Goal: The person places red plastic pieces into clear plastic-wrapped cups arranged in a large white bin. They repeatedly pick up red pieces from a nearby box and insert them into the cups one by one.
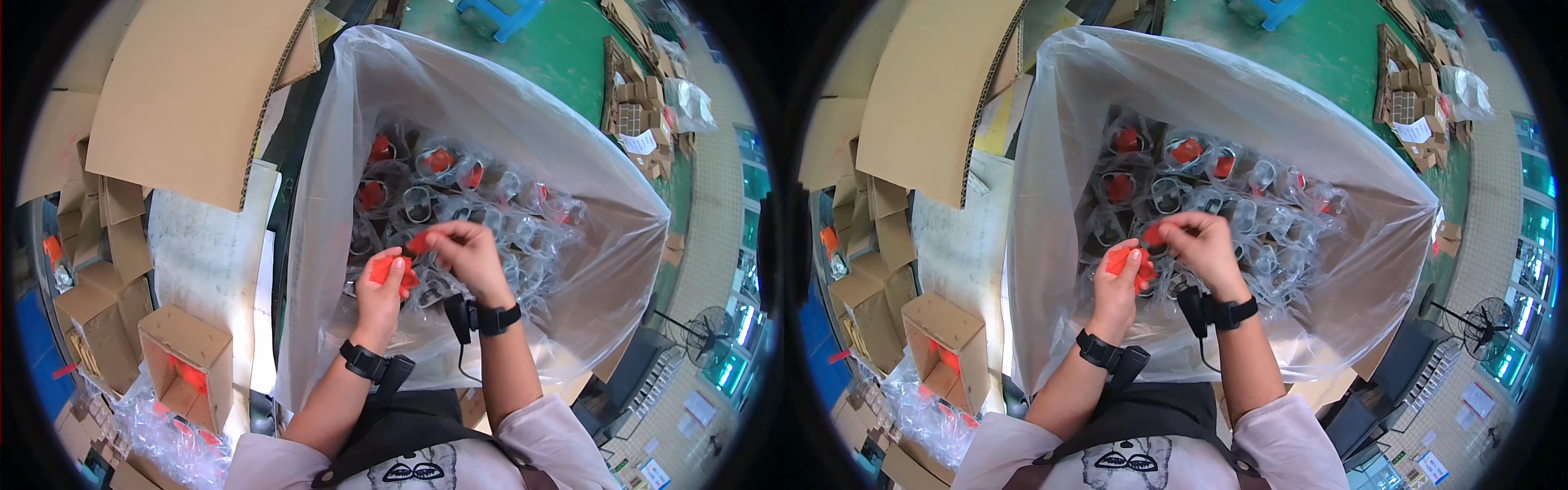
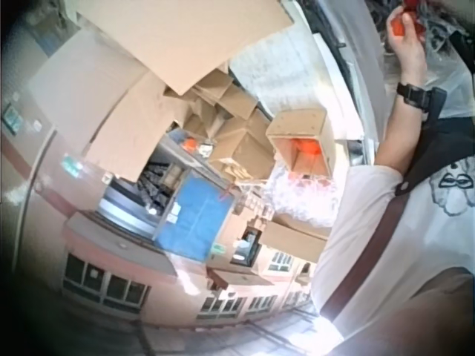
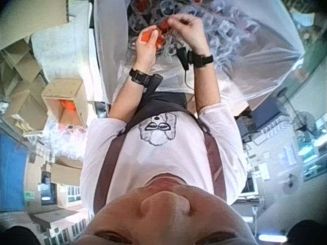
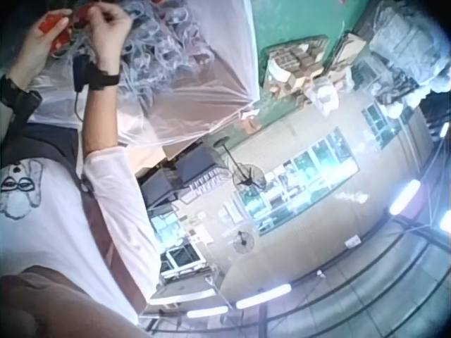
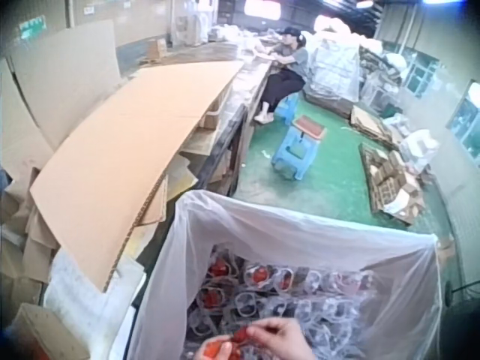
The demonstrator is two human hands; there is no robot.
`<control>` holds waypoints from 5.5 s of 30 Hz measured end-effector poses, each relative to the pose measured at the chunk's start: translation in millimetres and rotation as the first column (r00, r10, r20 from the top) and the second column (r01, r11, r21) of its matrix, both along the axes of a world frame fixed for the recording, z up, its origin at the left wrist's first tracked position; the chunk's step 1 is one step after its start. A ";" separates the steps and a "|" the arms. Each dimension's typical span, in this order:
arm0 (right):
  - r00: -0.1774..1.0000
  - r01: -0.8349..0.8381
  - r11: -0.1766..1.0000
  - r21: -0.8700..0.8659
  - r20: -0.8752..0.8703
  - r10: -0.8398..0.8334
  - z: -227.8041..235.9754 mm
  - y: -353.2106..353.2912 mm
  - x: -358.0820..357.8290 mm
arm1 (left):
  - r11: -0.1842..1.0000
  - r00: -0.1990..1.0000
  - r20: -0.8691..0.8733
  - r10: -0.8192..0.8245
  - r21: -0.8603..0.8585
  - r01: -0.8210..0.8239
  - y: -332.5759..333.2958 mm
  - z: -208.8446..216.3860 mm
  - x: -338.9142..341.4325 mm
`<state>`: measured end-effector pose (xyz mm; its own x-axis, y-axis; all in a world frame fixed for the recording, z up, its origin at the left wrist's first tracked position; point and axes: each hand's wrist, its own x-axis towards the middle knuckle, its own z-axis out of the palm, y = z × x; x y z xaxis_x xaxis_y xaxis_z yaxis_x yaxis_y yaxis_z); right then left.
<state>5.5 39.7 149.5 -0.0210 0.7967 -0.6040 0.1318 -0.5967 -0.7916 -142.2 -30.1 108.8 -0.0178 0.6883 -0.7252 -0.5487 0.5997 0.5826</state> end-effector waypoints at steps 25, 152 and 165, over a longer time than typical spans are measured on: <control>0.760 0.104 0.909 0.403 0.558 -0.334 -32.4 -36.5 71.2 | 0.993 0.939 0.334 -0.077 -0.054 0.101 0.4 5.8 34.0; 0.965 0.115 0.990 0.079 0.227 -0.130 1.7 -176.4 187.8 | 0.848 0.828 0.242 -0.506 -0.039 0.529 -70.7 2.5 166.2; 0.930 0.346 0.927 0.147 0.080 -0.360 -8.9 -124.8 137.1 | 0.935 0.939 0.045 -0.340 -0.095 0.343 -60.0 3.6 117.1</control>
<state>142.5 -85.1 140.6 0.3326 0.8115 -0.4804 0.0166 -0.5144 -0.8574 -25.1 -90.1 112.4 0.2260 0.5732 -0.7877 -0.3157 0.8080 0.4974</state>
